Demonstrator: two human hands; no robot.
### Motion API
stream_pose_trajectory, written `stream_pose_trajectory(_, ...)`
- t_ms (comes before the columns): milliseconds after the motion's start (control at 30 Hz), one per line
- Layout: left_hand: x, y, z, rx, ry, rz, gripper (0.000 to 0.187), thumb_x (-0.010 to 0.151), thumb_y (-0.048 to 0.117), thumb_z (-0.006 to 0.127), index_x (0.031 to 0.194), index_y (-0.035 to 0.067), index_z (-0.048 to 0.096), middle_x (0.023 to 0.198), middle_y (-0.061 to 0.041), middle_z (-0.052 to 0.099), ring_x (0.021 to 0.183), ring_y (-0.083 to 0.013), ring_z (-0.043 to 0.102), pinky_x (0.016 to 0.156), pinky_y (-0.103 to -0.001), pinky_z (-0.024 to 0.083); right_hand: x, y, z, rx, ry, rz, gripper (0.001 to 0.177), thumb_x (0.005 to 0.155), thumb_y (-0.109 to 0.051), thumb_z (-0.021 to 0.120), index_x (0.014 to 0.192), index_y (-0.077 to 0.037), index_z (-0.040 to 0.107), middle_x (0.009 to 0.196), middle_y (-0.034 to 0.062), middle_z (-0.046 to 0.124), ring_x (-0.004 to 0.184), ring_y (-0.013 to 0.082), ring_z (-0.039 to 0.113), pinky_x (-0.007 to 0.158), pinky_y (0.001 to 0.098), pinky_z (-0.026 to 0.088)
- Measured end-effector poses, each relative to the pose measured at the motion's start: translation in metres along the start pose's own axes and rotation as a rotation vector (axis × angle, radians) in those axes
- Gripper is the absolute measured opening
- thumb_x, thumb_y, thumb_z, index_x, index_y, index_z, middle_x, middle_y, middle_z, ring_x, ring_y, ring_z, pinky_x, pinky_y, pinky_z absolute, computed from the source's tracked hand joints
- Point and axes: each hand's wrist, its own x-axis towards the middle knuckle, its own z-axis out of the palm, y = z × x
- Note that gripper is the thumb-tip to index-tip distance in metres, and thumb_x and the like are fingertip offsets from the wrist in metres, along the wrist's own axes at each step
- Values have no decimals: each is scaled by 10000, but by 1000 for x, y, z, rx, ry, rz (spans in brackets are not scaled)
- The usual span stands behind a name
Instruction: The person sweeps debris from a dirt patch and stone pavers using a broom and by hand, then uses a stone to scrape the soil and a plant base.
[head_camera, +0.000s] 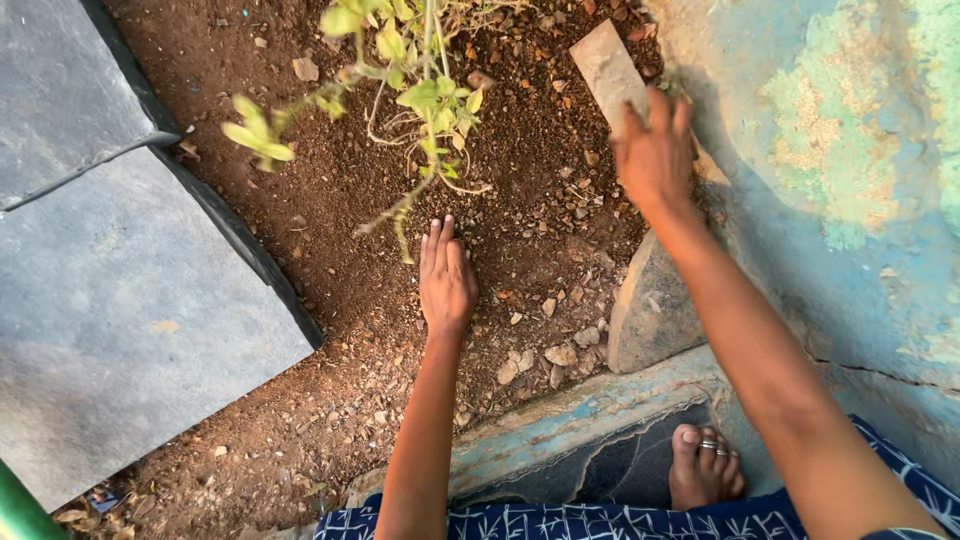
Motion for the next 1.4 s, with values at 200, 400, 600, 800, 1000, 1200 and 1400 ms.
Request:
stream_pose_trajectory(200, -2, -3, 6, 6, 6, 4, 203, 1078, 90, 410, 1059, 16, 597, 1507, -203, 532, 1456, -337, 454, 1252, -481, 318, 1, 1, 41, 155, -149, 104, 549, 1057, -254, 578, 1574, -124, 447, 1519, 336, 290, 1332, 528, 317, 1040, 703, 360)
stream_pose_trajectory(400, 0, -1, 1, 16, -12, -19, 201, 1067, 99, 416, 1032, 19, 598, 1498, -197, 538, 1449, -345, 450, 1245, -485, 316, 5, 16, 46, 98, -106, 20, 629, 1101, -254, 583, 1656, -109, 325, 1468, 432, 262, 1287, 603, 339, 980, 730, 389)
stream_pose_trajectory(600, 0, 0, 0, 0, 10, 4, 176, 1065, 98, 443, 1040, 10, 594, 1500, -190, 540, 1453, -349, 457, 1240, -484, 327, 6, 13, -15, 197, 247, 57, 644, 1124, -93, 553, 1665, -292, 268, 1605, 310, 164, 1446, 481, 319, 1181, 580, 422)
stream_pose_trajectory(800, 1, 3, -4, -8, 11, -4, 159, 1046, 89, 465, 1050, 2, 598, 1491, -181, 547, 1444, -345, 456, 1230, -489, 332, 4, 9, 1, 2, 218, 32, 673, 1091, -53, 568, 1667, -222, 265, 1676, 312, 52, 1498, 476, 265, 1179, 579, 382)
stream_pose_trajectory(1000, -3, 0, 1, 30, -16, -1, 209, 1081, 92, 412, 1063, -7, 595, 1512, -184, 529, 1461, -325, 447, 1246, -482, 329, -4, 5, 74, 89, -45, 184, 616, 1098, -153, 589, 1645, -94, 314, 1615, 326, 139, 1433, 524, 276, 1107, 659, 315)
stream_pose_trajectory(1200, -2, -2, 3, 65, -20, 10, 223, 1095, 110, 401, 1095, 7, 598, 1506, -172, 529, 1466, -304, 439, 1265, -470, 311, -1, 15, 60, 134, -64, 138, 665, 1014, -117, 661, 1613, -70, 375, 1529, 365, 222, 1331, 532, 291, 1020, 658, 351)
stream_pose_trajectory(1400, -2, 2, -1, 43, -27, -7, 228, 1075, 111, 397, 1102, 6, 598, 1509, -164, 531, 1468, -303, 429, 1259, -462, 302, 2, -4, 19, 200, 202, 55, 769, 1029, -88, 682, 1683, -154, 283, 1553, 318, 171, 1325, 448, 326, 1046, 583, 362)
